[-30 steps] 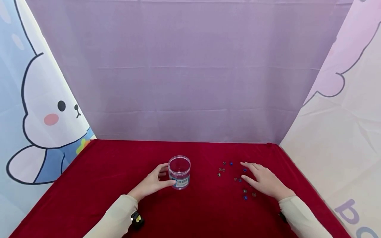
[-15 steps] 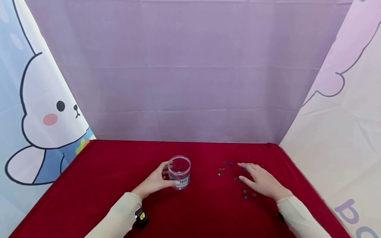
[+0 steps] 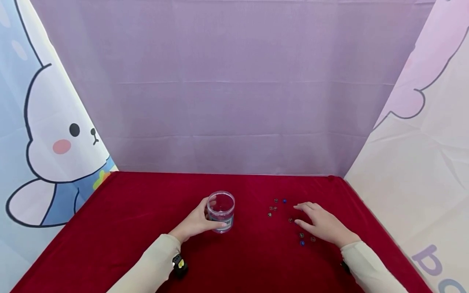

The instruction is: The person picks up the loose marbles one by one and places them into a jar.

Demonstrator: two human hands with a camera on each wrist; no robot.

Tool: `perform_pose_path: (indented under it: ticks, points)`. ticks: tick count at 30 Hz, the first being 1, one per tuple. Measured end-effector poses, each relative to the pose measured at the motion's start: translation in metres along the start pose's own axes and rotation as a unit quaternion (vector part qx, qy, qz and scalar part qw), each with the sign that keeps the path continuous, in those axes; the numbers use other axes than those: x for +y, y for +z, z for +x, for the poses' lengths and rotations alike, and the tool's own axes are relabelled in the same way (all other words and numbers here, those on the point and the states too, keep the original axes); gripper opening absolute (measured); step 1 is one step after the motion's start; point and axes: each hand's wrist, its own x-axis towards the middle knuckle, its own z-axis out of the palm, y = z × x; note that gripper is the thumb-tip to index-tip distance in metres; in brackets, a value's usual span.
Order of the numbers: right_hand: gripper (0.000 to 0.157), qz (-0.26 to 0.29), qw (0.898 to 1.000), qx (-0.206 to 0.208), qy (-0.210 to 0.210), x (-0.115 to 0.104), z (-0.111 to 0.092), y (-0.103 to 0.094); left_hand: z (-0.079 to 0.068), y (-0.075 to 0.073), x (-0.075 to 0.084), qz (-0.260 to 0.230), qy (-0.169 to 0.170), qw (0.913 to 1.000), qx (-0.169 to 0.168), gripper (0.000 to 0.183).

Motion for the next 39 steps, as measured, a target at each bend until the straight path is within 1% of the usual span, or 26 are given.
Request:
perform_pose_path:
  ticks: [8, 15, 20, 25, 39]
  points:
    - [0.037, -0.01, 1.0, -0.015, -0.005, 0.002, 0.0, 0.001, 0.003, 0.005, -0.001, -0.003, 0.006, 0.9999, 0.009, 0.1]
    - [0.032, -0.013, 1.0, -0.022, -0.015, 0.005, 0.002, 0.004, 0.005, 0.007, -0.003, -0.016, 0.007, 0.9998, 0.0, 0.098]
    - [0.029, -0.009, 0.999, -0.035, -0.005, 0.004, 0.004, 0.004, 0.006, 0.007, -0.005, -0.009, 0.007, 0.9999, 0.0, 0.095]
    - [0.026, -0.007, 0.999, -0.041, -0.001, 0.002, 0.006, 0.003, 0.006, 0.006, -0.005, -0.007, 0.004, 1.0, 0.001, 0.094]
    - [0.019, 0.027, 0.999, -0.045, 0.002, 0.004, 0.014, 0.005, 0.008, 0.006, -0.005, -0.008, -0.012, 0.9999, -0.007, 0.097]
